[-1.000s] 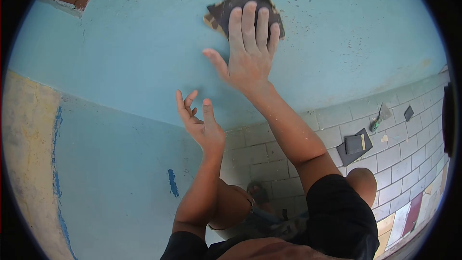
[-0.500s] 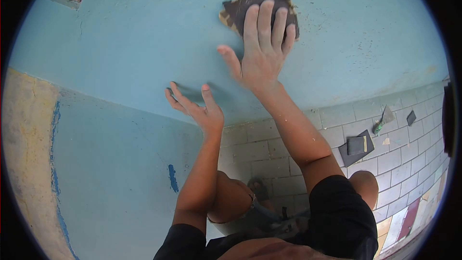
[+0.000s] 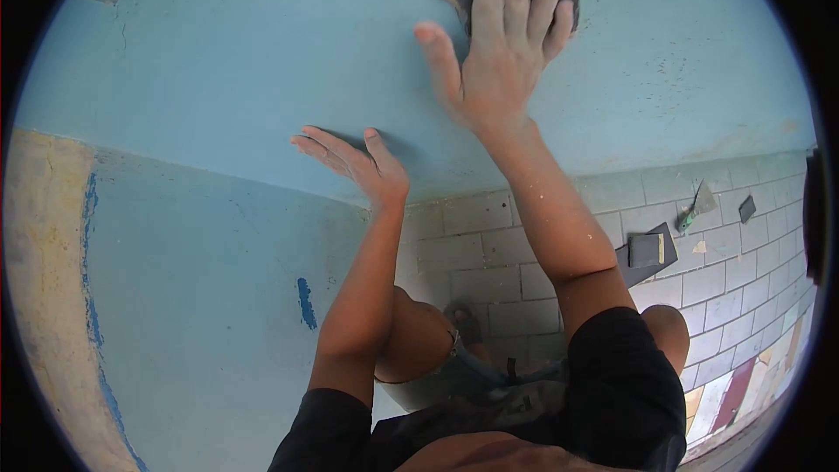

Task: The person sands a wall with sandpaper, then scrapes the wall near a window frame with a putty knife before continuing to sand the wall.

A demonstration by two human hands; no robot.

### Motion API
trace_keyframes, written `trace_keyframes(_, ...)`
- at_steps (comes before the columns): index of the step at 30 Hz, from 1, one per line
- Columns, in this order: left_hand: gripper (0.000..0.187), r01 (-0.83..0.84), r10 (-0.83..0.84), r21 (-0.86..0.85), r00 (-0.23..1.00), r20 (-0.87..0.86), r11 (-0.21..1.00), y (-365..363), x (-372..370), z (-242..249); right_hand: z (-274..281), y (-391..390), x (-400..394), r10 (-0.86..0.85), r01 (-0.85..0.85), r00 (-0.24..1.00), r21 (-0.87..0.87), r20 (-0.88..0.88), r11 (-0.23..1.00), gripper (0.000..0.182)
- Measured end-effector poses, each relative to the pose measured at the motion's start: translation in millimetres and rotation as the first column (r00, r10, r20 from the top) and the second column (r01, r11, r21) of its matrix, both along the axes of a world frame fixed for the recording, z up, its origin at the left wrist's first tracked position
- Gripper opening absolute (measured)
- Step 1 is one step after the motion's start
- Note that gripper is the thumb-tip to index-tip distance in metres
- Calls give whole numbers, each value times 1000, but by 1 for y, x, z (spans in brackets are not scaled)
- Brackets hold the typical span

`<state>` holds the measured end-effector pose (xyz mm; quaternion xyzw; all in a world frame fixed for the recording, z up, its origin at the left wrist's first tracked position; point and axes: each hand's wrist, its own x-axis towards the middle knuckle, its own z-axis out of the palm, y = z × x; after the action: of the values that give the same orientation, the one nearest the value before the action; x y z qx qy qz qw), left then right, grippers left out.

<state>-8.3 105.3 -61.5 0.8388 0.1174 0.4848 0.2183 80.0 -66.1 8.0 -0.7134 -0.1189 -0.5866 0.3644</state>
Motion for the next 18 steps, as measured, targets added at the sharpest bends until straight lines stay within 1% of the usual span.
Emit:
trace_keyframes(1,88,6,-6,0,1000,15,1000,1,1,0,-19,11,-1,-19,18,1000,-51,-12,999,81)
trace_keyframes(2,88,9,-8,25,1000,-7,1000,6,-1,-3,-61,28,-11,25,-40,990,-115,-136,993,80)
trace_keyframes(3,88,11,-9,48,999,-35,999,10,-2,-5,-121,48,-29,57,-106,962,-171,-266,980,80)
trace_keyframes(4,88,15,-14,42,999,-31,999,14,-2,-5,-177,59,-47,113,-224,907,-239,-405,945,79)
trace_keyframes(5,88,-13,18,93,998,-53,996,21,-2,-6,-228,66,-61,120,-238,910,-266,-396,934,75)
trace_keyframes(6,88,-43,56,146,995,-83,988,24,-5,-8,-237,62,-75,131,-258,908,-287,-397,922,71)
trace_keyframes(7,88,-39,54,150,994,-94,988,27,-5,-9,-244,60,-79,130,-260,904,-282,-407,924,71)
trace_keyframes(8,89,-41,46,90,997,-56,995,30,-1,-8,-249,60,-78,152,-330,853,-292,-499,898,73)
trace_keyframes(9,89,-44,45,29,999,-23,999,32,-2,-8,-237,54,-81,171,-406,790,-293,-589,866,74)
trace_keyframes(10,89,-40,41,39,999,-32,998,33,-4,-5,-208,51,-77,213,-349,846,-207,-488,914,74)
trace_keyframes(11,89,-56,56,-20,998,-18,998,31,1,0,-162,44,-58,230,-290,904,-121,-361,949,75)
trace_keyframes(12,89,-84,83,-92,996,-19,992,26,-1,-1,-102,28,-40,206,-237,938,-84,-279,968,75)
trace_keyframes(13,89,-100,96,-107,994,-43,989,20,-7,-1,-55,14,-29,184,-198,959,-45,-217,979,75)
trace_keyframes(14,90,-87,84,-152,996,-22,985,13,-2,3,-33,8,-20,183,-200,956,-54,-229,978,75)
trace_keyframes(15,90,-65,67,-187,998,7,980,10,2,8,-15,5,-12,138,-142,979,-17,-149,990,75)
trace_keyframes(16,90,-60,62,-183,998,6,981,11,1,7,-6,3,-9,87,-85,994,28,-67,996,75)
trace_keyframes(17,91,-66,69,-171,998,11,983,13,3,5,-32,13,-11,100,-104,990,-35,-101,994,82)
trace_keyframes(18,92,-71,75,-163,997,22,984,14,6,3,-79,32,-16,83,-98,986,-99,-144,990,84)
